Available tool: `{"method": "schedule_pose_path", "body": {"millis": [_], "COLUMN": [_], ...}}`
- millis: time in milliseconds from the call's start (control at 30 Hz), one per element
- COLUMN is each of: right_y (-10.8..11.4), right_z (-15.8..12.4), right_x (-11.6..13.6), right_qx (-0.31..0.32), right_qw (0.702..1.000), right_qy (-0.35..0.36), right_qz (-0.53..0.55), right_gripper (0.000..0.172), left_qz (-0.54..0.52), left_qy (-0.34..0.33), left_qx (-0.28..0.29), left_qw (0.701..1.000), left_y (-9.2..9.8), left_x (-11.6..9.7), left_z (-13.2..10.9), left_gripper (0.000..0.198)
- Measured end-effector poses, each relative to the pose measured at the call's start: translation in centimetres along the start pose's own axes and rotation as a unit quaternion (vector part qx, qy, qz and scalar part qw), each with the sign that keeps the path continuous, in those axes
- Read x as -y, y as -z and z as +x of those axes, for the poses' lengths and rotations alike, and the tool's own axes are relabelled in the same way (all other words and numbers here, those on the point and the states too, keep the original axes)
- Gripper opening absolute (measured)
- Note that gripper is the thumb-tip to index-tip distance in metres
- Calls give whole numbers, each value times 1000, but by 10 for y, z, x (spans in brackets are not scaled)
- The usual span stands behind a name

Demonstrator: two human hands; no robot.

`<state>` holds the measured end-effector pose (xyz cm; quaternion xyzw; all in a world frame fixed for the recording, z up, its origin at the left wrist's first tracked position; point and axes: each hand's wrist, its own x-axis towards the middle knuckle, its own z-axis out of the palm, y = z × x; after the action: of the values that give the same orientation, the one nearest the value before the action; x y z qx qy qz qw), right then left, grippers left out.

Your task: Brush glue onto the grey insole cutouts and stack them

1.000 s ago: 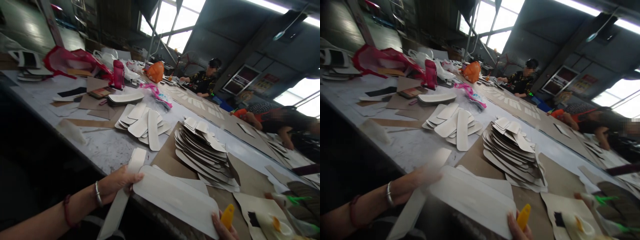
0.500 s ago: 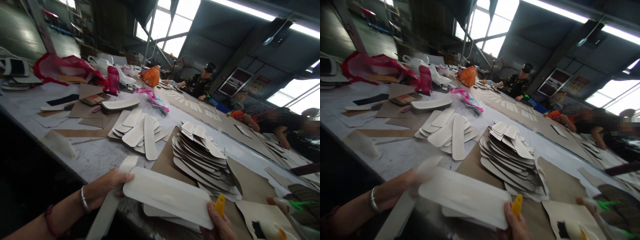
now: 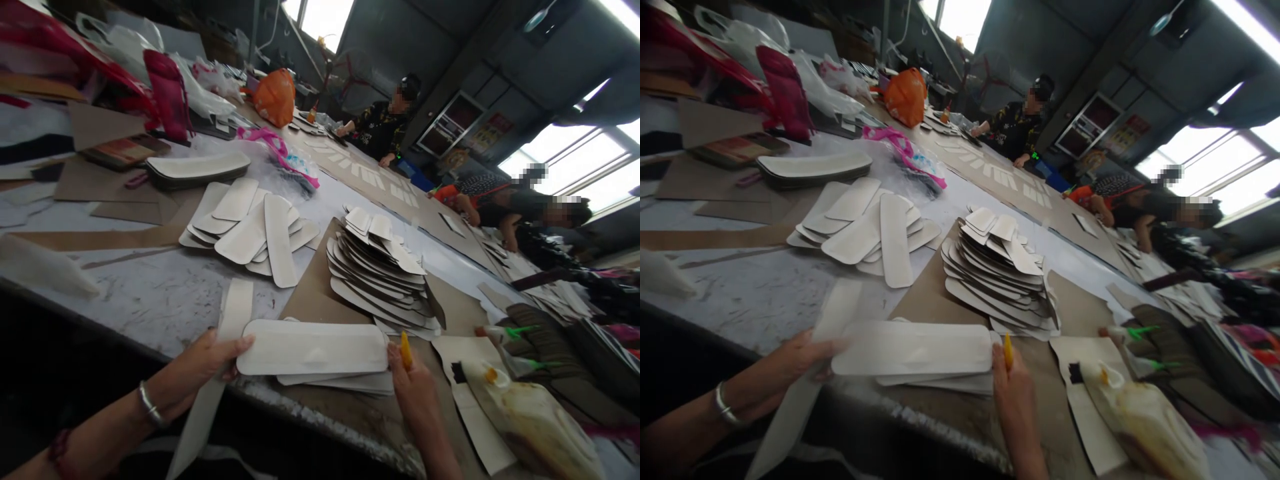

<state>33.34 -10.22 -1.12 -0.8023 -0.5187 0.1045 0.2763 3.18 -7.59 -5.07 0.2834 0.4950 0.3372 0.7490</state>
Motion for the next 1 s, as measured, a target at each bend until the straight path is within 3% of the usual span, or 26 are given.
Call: {"method": "schedule_pose_path", "body": {"millis": [67,133,267,400,700,867,1000], "right_y": [-4,-16,-53,-76,-68,-60,-59], "right_z": [-7,-17,-37,-44,-39,-40,-39], "right_x": [4,15,41,51,35,26,26], "right_qx": [-55,-82,-24,41,44,91,161], "right_qw": [989,973,951,926,910,939,933], "right_qy": [83,151,232,219,209,242,270], "right_qz": [-110,-153,-205,-305,-357,-227,-174], "right_gripper": [48,48,34,22,12,15,20], "left_qz": [21,37,70,79,76,101,138], "left_qy": [0,-6,-13,-9,-33,-33,-22], "left_qx": [-10,-15,-30,-30,-28,-24,-30], "left_qw": [1000,999,997,996,996,994,990], "left_y": [-1,-2,-3,-4,1,2,4], "left_x": [3,5,9,8,18,18,14], "left_z": [1,1,3,3,9,12,10], "left_gripper": [37,37,35,34,27,31,35]}}
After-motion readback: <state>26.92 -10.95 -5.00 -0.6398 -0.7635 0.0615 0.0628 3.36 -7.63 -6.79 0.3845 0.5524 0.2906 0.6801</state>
